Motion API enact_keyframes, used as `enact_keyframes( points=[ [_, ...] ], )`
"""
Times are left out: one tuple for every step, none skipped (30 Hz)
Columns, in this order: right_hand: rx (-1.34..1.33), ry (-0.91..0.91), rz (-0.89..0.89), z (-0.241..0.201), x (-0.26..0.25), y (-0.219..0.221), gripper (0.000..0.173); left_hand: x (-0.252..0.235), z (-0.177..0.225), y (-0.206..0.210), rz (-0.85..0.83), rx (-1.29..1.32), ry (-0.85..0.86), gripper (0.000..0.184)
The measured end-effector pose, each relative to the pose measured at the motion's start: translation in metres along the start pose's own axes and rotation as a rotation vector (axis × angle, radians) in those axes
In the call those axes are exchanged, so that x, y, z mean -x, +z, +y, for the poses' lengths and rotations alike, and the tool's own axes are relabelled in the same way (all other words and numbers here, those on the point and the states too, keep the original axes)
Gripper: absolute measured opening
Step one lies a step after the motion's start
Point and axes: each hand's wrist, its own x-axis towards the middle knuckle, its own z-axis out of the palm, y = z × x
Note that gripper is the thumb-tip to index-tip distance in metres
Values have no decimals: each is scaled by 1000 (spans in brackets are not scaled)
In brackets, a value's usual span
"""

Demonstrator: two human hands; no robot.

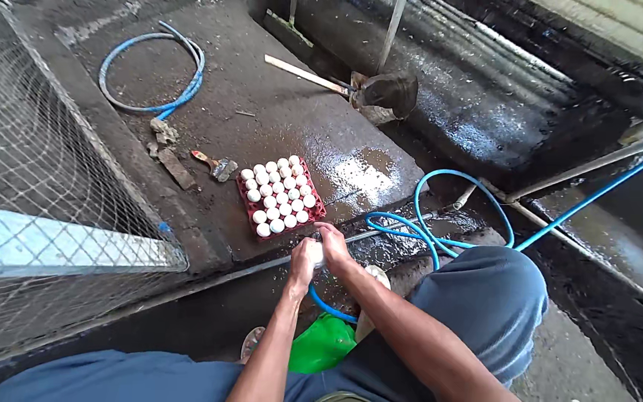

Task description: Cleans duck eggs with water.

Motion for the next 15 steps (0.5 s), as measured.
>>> enact_keyframes(
  points=[
    [-93,105,-35,-1,-3,-1,36,0,-2,-3,-43,54,-12,34],
    [-163,146,-51,0,-3,-2,37,-3,-4,-5,-62,104,-29,31],
    [-184,124,-58,0,0,0,41,-6,-4,-7,-57,152,-46,33],
    [-141,52,-50,2,7,3,46,-9,-4,-8,-34,186,-48,34],
    [-45,-60,-15,5,17,9,48,-9,-4,-7,0,202,-25,35],
    [57,-181,8,9,27,13,47,-8,-3,-6,22,211,9,37],
    [140,-284,-10,12,32,14,45,-5,0,-6,16,215,40,42],
    [174,-354,-26,15,31,15,45,-3,2,-5,-3,208,57,46],
    [170,-360,-14,15,26,15,44,-2,2,-4,-5,182,60,47],
    [141,-310,16,12,19,16,43,-1,2,-2,3,137,55,49],
    [94,-234,42,9,12,16,41,1,1,-2,7,91,60,52],
    [56,-166,61,7,9,17,39,2,0,-1,22,56,81,54],
    [44,-142,61,7,12,18,40,3,1,1,38,50,117,52],
    [56,-153,43,6,21,19,42,4,3,3,70,62,159,49],
    [71,-185,12,6,29,18,44,4,3,5,97,83,183,46]
  ],
)
